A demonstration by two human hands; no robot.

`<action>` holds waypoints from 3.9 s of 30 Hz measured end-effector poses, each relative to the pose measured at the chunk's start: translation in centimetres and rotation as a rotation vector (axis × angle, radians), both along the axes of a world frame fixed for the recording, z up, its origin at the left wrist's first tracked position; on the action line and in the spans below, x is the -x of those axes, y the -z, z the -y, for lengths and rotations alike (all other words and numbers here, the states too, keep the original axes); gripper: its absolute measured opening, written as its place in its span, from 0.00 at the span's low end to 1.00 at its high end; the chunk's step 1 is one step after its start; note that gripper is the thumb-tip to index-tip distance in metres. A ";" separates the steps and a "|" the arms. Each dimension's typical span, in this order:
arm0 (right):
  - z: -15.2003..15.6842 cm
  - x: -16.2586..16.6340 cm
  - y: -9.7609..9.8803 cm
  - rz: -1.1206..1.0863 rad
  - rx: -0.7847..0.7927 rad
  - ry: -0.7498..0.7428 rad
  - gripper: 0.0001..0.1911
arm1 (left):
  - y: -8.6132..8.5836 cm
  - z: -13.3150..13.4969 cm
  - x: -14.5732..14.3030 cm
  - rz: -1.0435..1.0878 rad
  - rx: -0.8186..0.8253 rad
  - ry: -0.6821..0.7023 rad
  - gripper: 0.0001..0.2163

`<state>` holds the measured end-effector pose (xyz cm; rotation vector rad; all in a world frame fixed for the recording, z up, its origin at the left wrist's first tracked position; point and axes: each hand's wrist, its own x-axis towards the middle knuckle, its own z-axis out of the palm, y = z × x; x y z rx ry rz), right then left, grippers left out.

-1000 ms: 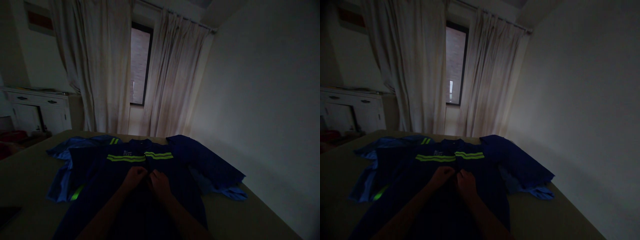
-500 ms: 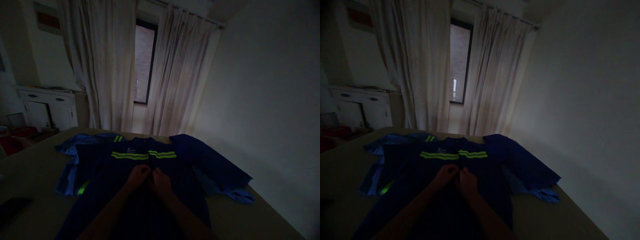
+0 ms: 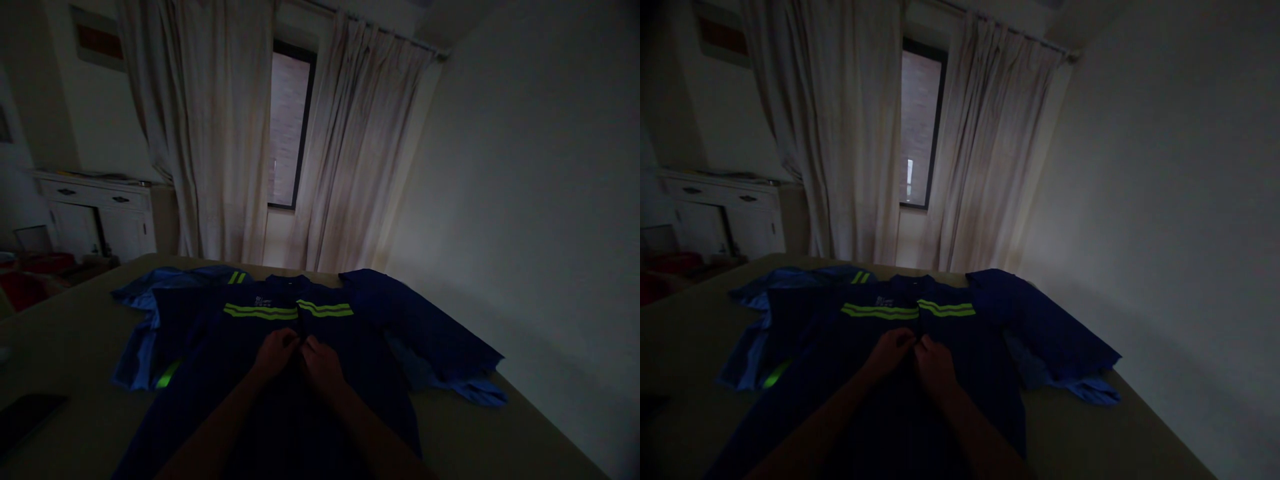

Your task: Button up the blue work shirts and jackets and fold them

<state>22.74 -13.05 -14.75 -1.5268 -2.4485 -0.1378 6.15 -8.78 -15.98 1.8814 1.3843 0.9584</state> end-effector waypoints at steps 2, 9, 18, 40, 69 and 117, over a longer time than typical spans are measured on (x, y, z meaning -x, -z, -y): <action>-0.2 -0.2 0.1 -0.016 0.019 -0.028 0.09 | -0.1 0.2 0.0 0.002 -0.012 0.003 0.10; -0.2 -0.6 0.1 -0.178 0.065 0.016 0.10 | 0.1 0.2 0.1 0.008 -0.071 0.041 0.12; -0.9 -1.1 0.4 -0.472 0.032 0.023 0.08 | 1.5 0.1 0.4 -0.196 -0.198 0.110 0.15; 3.4 -1.0 -0.5 -0.202 0.196 -0.028 0.15 | -0.4 1.8 0.7 -0.401 -0.364 0.053 0.13; 3.9 -1.0 -0.3 -0.136 0.043 -0.017 0.14 | 1.1 2.8 -0.6 0.189 0.104 -0.054 0.18; 5.0 -2.4 -2.8 -0.299 0.269 -0.518 0.09 | 1.7 3.1 1.9 -0.402 -0.308 0.333 0.08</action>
